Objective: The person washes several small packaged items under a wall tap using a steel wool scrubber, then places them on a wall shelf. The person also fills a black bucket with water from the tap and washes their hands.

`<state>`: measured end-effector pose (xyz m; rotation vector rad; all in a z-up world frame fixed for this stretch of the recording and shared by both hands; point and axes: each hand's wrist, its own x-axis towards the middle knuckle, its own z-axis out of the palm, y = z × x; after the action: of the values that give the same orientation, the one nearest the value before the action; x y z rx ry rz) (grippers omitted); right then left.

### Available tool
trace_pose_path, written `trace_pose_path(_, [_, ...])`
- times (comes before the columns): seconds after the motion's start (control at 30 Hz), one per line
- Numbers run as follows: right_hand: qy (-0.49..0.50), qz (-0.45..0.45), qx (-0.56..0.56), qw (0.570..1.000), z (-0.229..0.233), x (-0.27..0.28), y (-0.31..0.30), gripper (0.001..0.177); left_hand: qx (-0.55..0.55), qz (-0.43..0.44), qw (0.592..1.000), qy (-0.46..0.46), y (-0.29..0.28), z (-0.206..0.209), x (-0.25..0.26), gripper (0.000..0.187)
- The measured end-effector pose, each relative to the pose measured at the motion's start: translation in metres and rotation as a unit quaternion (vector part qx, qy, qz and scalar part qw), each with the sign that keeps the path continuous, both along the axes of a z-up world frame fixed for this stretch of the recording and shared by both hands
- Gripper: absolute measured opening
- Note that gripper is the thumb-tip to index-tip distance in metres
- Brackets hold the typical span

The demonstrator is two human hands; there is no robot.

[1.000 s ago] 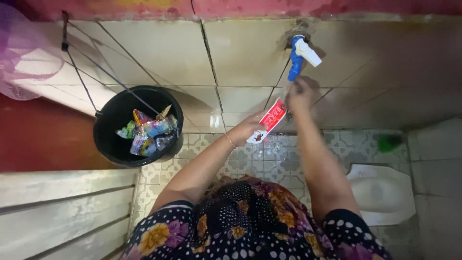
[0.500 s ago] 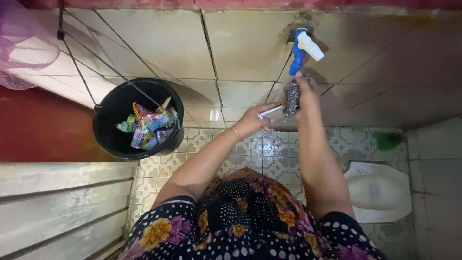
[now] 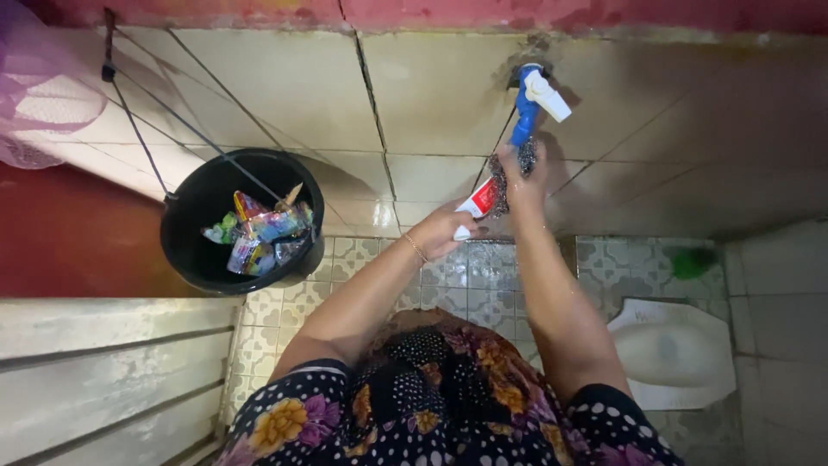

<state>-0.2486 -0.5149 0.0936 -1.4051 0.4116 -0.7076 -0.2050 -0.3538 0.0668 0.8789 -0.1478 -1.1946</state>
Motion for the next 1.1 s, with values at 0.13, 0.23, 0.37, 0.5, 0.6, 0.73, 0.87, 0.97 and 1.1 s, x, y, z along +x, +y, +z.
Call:
trace_pose_path(0.13, [0.026, 0.131, -0.288, 0.948, 0.057, -0.019, 0.026, 0.07, -0.036, 0.021, 0.999, 0.007, 0.01, -0.03, 0.019, 0.067])
trace_pose_path(0.23, [0.037, 0.056, -0.346, 0.936, 0.057, -0.013, 0.023, 0.061, -0.024, 0.02, 0.999, -0.006, 0.01, -0.044, 0.016, 0.073])
trace_pose_path(0.37, [0.03, 0.111, 0.161, 0.98, 0.035, -0.002, 0.003, 0.048, -0.045, 0.009, 0.999, -0.012, 0.026, 0.009, 0.009, 0.074])
trace_pose_path(0.5, [0.142, 0.129, 0.35, 0.917, 0.008, -0.019, -0.027, 0.053, -0.098, -0.04, 0.994, -0.005, 0.048, 0.05, 0.017, 0.08])
trace_pose_path(0.6, [0.199, 0.151, 0.108, 0.962, 0.003, -0.025, -0.03, 0.057, -0.094, -0.03, 0.995, 0.0, 0.05, 0.039, 0.029, 0.076])
trace_pose_path(0.73, [0.134, -0.062, -0.212, 0.966, -0.039, -0.016, -0.039, 0.072, -0.262, 0.052, 0.938, 0.221, 0.034, 0.027, 0.032, 0.051])
trace_pose_path(0.87, [0.07, -0.041, 0.083, 0.993, -0.004, -0.03, -0.012, 0.056, -0.268, 0.14, 0.924, 0.236, 0.0, 0.047, 0.017, 0.051])
trace_pose_path(0.97, [0.097, -0.01, -0.034, 0.995, -0.023, -0.048, -0.016, 0.055, -0.123, 0.156, 0.98, -0.025, -0.04, -0.024, 0.019, 0.047])
trace_pose_path(1.1, [0.191, 0.074, -0.208, 0.957, -0.006, -0.08, -0.029, 0.064, 0.098, 0.198, 0.912, -0.345, -0.055, -0.039, 0.017, 0.031])
